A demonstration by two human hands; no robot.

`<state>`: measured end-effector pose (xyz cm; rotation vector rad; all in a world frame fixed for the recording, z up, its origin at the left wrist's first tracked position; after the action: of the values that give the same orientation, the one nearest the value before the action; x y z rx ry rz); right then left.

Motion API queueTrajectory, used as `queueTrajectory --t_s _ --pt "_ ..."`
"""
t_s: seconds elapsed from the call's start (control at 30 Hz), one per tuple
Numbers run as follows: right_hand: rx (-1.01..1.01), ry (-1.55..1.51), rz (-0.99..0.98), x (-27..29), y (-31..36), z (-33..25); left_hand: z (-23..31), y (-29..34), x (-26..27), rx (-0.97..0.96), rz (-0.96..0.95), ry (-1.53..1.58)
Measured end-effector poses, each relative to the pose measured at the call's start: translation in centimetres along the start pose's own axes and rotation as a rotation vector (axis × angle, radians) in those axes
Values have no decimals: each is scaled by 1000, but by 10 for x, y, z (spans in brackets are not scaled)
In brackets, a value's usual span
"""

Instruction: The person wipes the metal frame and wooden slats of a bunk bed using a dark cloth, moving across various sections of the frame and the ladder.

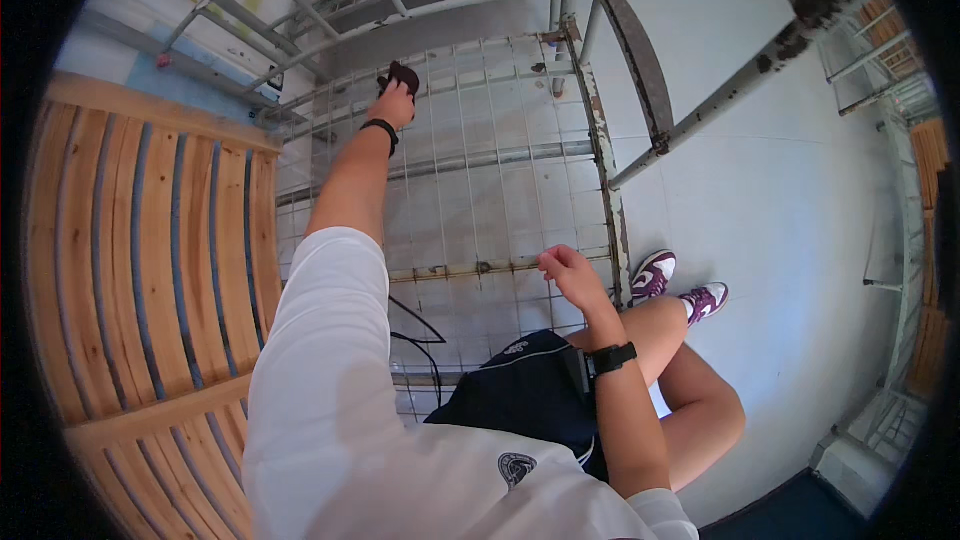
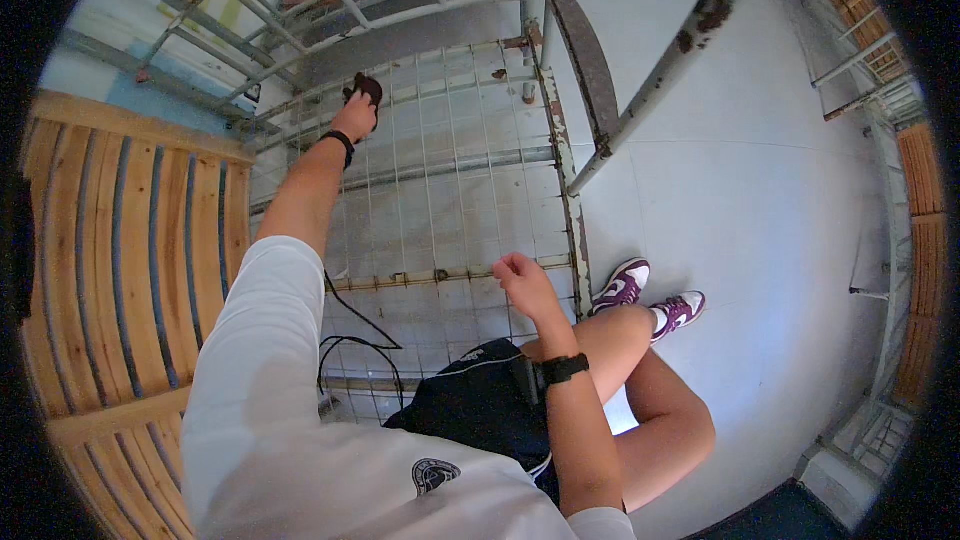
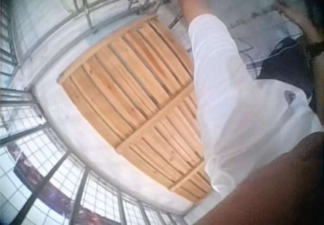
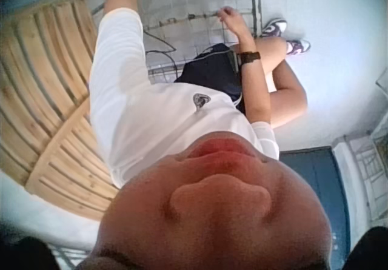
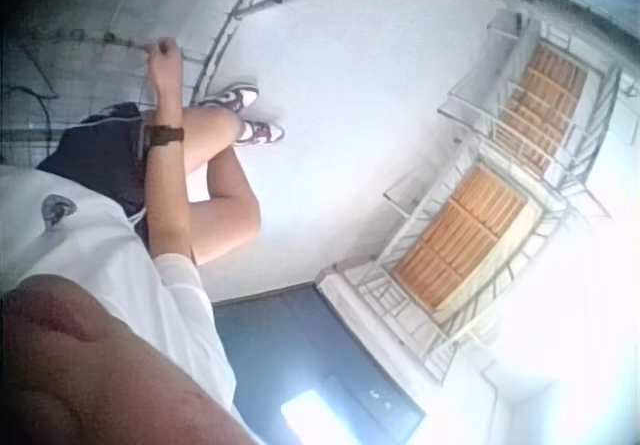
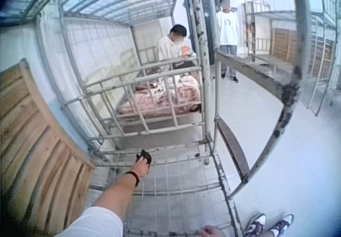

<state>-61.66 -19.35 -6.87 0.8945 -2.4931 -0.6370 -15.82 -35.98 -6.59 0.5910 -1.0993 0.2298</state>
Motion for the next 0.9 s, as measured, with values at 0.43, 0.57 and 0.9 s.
queueTrajectory --t_s 0.43,0.57,0.9 --pt "-23 -101 0 6 29 10 -22 152 -110 -543 -185 -934" --pt "-14 -153 10 12 33 16 -7 239 -118 -641 -374 -1206" --pt "-6 -167 -3 8 56 6 -41 336 -118 -329 -329 -497"
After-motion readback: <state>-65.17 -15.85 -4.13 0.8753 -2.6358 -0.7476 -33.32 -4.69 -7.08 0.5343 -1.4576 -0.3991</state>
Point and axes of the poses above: each hand's wrist, its own y-axis away from the middle knuckle, its own x-axis out of the back of the hand, z = x × y, the point moved 10 cm from there along -y, towards the middle knuckle, and after that the axes turned 11 degrees about y, right-handed, at the moved point
